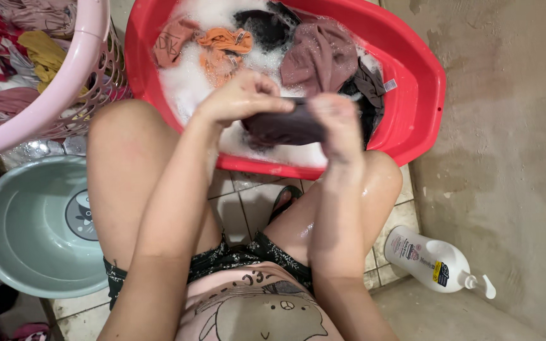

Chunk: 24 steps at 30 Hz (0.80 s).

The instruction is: The person hand washes clothes in a red basin filled with soapy water. They scrub and wring a yellow garment, then a dark garment, and finally an orange garment, handling each item individually.

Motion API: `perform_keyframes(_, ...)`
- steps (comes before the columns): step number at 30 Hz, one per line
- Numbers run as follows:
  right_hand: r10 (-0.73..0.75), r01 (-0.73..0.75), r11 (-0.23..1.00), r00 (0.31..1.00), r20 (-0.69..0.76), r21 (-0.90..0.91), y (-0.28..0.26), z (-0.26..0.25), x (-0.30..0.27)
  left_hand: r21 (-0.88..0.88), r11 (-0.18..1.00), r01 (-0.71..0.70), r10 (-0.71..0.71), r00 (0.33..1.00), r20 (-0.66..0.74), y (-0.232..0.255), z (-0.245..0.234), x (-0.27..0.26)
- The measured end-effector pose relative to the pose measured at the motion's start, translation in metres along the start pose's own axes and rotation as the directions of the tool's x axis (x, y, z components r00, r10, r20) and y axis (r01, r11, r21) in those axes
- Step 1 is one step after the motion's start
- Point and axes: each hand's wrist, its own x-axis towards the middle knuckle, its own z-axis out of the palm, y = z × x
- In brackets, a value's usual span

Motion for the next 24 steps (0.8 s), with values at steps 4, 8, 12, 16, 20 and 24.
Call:
perform_keyframes(4,-0.008,0.138,0.757,0.979,-0.203,0.639,-0.036,-0.014,-0.009,-0.201,0.959,-0.200,0.187,0.979,-0.083,0.021,-0.015,-0.014)
perform_keyframes(8,0.401,-0.121,0.692,0.884,-0.240,0.711,-0.007,0.029,0.006,-0.480,0.737,-0.476,0.320,0.871,-0.374,0.023,0.044,-0.002)
perform_keyframes(12,-0.252,0.160,0.727,0.967,0.043,0.668,0.084,0.056,-0.002,0.765,0.466,-0.445,0.790,0.598,-0.133,-0.009,0.107,0.002)
perform_keyframes(16,0.346,-0.272,0.821,0.936,-0.059,0.503,0.129,0.044,-0.015,0.711,0.488,-0.506,0.843,0.484,-0.235,-0.021,0.070,0.020)
perform_keyframes(20,0.507,-0.556,0.642,0.824,0.251,0.528,0.090,0.062,-0.023,0.522,0.833,-0.183,0.450,0.773,-0.446,-0.002,0.029,0.026)
perform_keyframes(24,0.296,-0.508,0.764,0.824,0.483,0.398,0.015,0.069,-0.016,0.580,0.780,-0.235,0.517,0.765,-0.384,-0.003,0.013,0.031)
